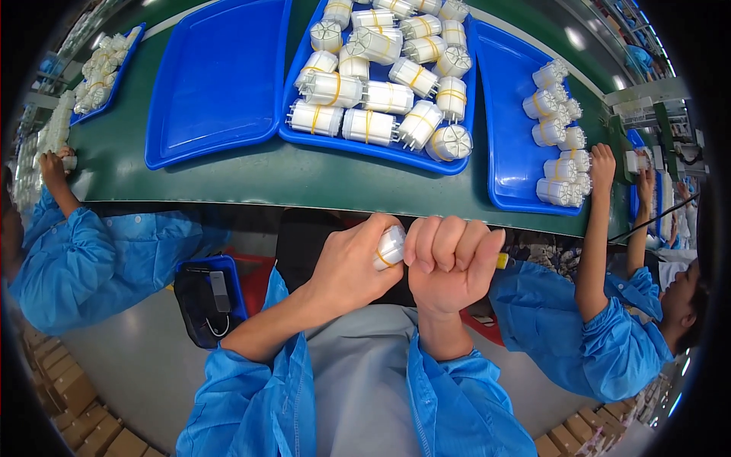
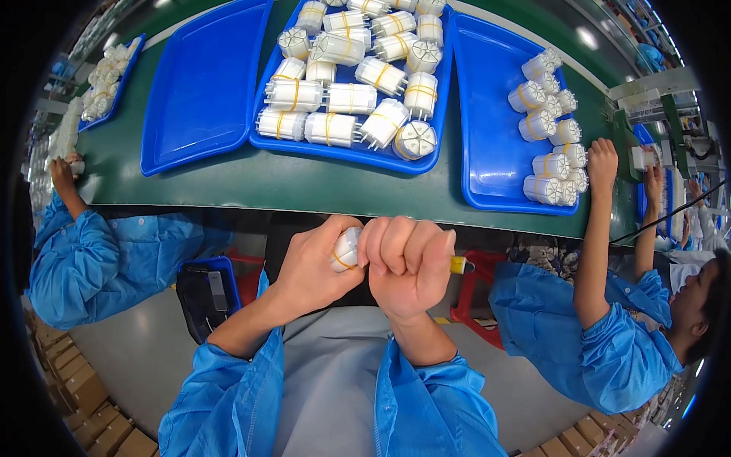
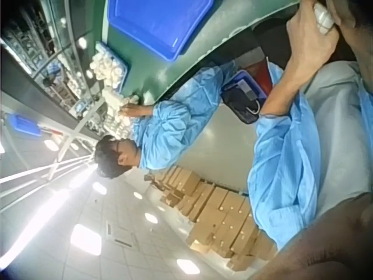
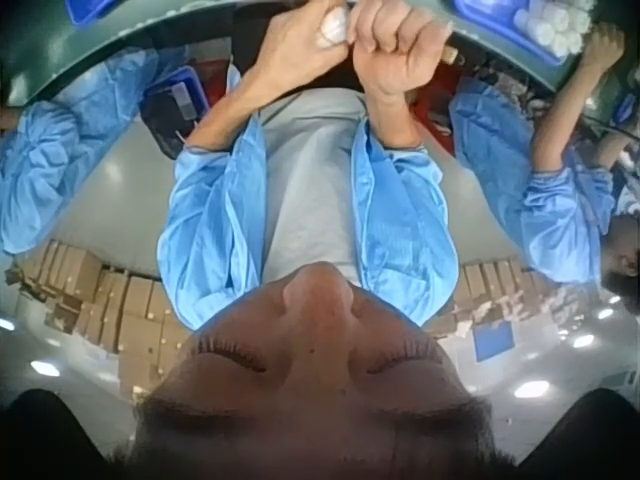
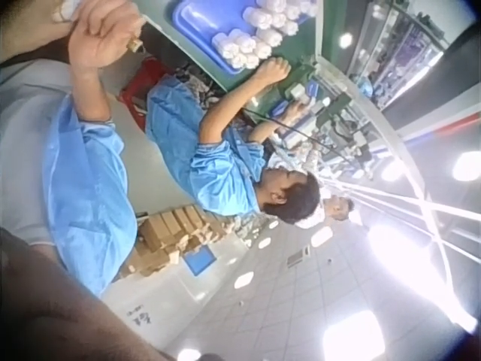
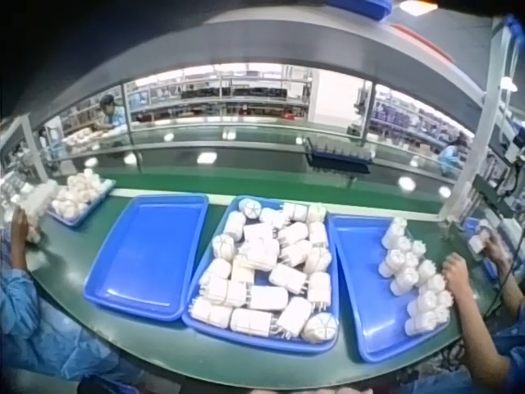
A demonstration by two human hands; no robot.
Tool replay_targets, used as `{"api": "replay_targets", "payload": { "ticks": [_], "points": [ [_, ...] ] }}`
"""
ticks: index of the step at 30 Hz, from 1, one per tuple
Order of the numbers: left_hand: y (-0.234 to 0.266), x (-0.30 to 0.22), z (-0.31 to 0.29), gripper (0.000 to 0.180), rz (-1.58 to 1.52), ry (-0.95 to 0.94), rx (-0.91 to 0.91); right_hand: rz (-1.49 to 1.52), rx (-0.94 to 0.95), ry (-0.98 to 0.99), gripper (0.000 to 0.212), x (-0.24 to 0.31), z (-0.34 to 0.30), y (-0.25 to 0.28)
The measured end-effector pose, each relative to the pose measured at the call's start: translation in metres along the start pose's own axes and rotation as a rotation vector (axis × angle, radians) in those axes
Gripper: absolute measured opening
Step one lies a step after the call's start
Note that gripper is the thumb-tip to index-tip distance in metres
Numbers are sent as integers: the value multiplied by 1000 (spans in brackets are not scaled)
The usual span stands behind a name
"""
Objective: The person assembles small white plastic components by inserting pins or small parts into them using an insertion tool at a manufacturing workstation.
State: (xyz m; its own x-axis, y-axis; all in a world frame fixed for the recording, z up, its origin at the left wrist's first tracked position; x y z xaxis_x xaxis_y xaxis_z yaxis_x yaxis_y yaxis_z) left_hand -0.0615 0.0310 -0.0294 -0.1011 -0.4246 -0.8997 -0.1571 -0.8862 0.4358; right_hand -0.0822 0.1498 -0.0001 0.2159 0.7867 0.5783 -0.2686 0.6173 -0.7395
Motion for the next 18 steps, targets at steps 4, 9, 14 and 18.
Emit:
{"api": "replay_targets", "payload": {
  "ticks": [4,9,14,18],
  "points": [
    [-3,6,1,41,114,2,-11,-33,-40,-124,51,-9,1,8],
    [1,0,4,38,-158,-2,-22,151,-48,-10,49,2,8,1],
    [-3,10,-2,40,-688,76,129,136,-84,128,50,27,16,21],
    [-7,1,-5,42,-973,180,183,139,-104,79,50,21,12,31]
  ]
}}
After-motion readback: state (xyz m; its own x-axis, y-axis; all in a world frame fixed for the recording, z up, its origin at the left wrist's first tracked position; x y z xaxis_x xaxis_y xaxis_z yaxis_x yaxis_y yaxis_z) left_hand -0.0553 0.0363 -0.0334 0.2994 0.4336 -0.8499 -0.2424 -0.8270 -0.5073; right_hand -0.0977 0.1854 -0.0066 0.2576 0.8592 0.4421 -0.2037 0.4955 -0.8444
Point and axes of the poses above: each hand's wrist, its own z-axis towards the middle knuckle, its own y-axis out of the back of the hand, x = y × z, the point moved 7 cm from there along z, towards the middle knuckle, and after that the axes turned 2 degrees about z, right-handed, at the moved point
